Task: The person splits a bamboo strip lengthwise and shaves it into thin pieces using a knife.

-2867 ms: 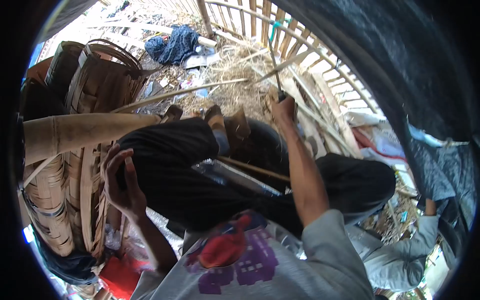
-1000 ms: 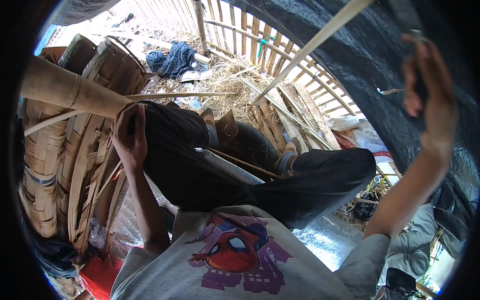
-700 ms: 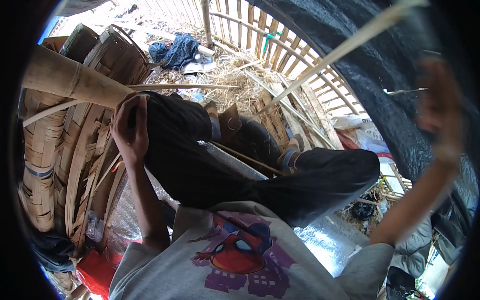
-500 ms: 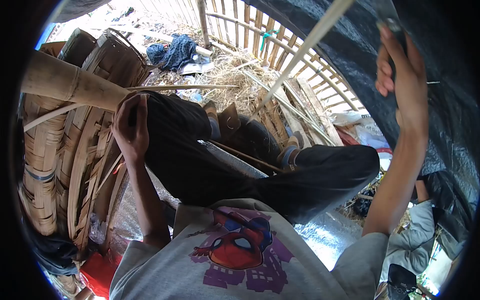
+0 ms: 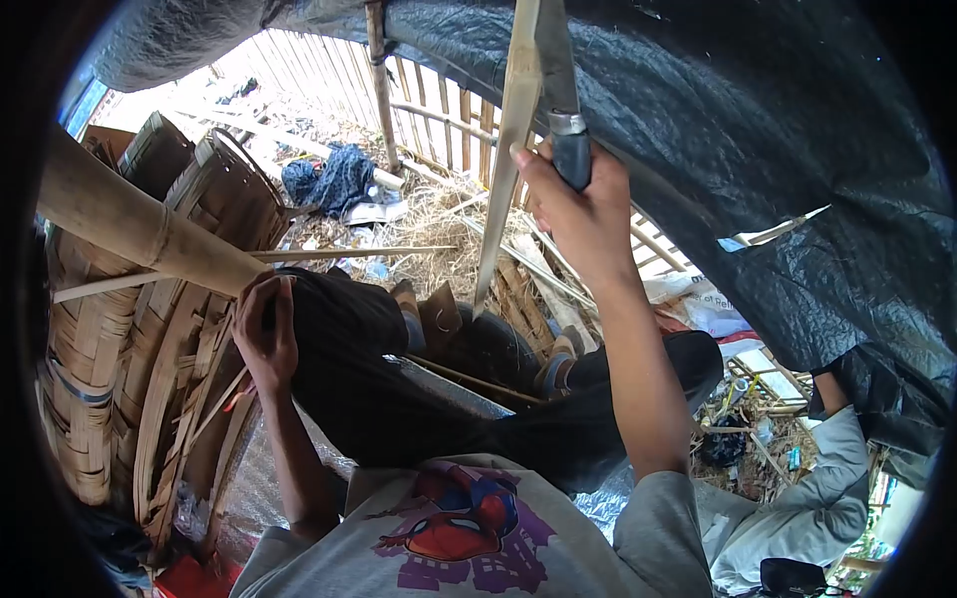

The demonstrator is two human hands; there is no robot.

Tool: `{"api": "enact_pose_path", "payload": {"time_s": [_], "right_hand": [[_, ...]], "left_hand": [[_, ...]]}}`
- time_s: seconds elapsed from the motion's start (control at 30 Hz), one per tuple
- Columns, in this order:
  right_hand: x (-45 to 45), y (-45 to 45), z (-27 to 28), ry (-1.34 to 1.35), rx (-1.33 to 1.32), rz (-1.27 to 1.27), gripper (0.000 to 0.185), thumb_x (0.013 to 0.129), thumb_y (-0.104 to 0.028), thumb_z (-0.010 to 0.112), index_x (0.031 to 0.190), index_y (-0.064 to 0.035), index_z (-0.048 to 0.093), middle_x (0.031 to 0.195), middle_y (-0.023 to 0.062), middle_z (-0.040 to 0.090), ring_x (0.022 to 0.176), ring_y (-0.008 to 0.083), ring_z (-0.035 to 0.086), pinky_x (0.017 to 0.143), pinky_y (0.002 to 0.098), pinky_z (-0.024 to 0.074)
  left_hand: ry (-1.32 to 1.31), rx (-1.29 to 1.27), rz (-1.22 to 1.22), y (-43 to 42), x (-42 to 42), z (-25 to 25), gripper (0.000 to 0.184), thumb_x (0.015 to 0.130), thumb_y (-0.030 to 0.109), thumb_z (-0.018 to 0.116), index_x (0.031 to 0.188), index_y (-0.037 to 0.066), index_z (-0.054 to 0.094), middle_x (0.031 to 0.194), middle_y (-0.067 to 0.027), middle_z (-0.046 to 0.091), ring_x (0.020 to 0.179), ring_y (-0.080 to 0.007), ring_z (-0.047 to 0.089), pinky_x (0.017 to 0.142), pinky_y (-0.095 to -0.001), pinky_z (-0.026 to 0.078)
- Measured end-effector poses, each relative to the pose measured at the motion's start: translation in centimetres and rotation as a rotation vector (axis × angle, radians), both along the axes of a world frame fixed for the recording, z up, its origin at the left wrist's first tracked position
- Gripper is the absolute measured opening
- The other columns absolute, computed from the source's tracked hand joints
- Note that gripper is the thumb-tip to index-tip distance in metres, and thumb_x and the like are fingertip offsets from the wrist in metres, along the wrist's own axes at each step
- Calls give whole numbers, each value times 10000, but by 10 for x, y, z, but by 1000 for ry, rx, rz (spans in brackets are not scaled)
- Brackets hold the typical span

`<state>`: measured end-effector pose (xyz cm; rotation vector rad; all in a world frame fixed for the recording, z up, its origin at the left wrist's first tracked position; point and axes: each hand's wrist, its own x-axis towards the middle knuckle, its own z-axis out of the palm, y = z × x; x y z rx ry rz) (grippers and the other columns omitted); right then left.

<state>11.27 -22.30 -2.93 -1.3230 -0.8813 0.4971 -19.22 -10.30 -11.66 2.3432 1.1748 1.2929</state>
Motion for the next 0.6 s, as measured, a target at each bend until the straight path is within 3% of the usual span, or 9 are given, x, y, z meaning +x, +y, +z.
{"api": "enact_pose_path", "payload": {"time_s": [0.13,0.2,0.27,0.37,0.4,0.47,0.5,0.6], "right_hand": [[5,-10,33,-69,11,-191,138,882,-121,677,849,-52,562,534,-52,420,420,40,374,424,216,317],[11,-36,62,-93,68,-105,154,918,-174,635,925,-24,602,534,-60,403,420,44,373,419,209,305],[16,-63,89,-200,149,-113,127,935,-147,590,855,-49,597,521,-48,430,396,45,369,404,205,288],[30,-101,109,-85,94,7,181,978,-146,506,869,-41,606,512,-33,415,385,55,369,409,222,301],[31,-95,63,-314,38,-276,165,967,-110,515,833,-42,581,505,-22,407,381,61,369,403,233,301],[3,-71,-15,-140,71,-144,236,917,4,548,709,-62,459,487,5,398,376,73,375,389,245,311],[-10,-76,-2,-110,39,-236,318,875,50,582,671,-77,374,479,8,388,381,68,368,388,241,307],[-12,-69,6,-205,-45,-147,315,882,35,582,669,-81,381,483,-1,388,378,67,355,391,242,309]], "left_hand": [[11,32,4,1,-4,-2,101,846,88,664,932,38,673,970,-118,691,962,-273,648,899,-371,429],[-9,18,-15,-2,-5,-1,103,840,79,668,935,40,673,970,-121,690,944,-276,649,880,-361,434],[-26,33,0,-1,-7,-5,115,832,85,680,937,36,670,967,-116,688,935,-274,647,869,-351,436],[-52,21,-6,1,-5,-5,115,829,86,684,933,37,675,971,-106,690,947,-266,648,874,-355,436],[-47,21,4,0,-4,-5,116,827,85,686,934,40,677,972,-104,690,953,-261,649,879,-354,435],[-33,15,-13,2,-5,-4,117,826,84,687,934,42,678,973,-102,691,960,-257,649,884,-353,434],[-35,28,-15,3,-3,-4,119,826,85,687,937,44,679,974,-102,691,967,-255,648,887,-350,432],[-35,20,-24,0,-4,-5,121,827,84,685,942,48,681,977,-103,691,977,-251,648,893,-348,430]]}}
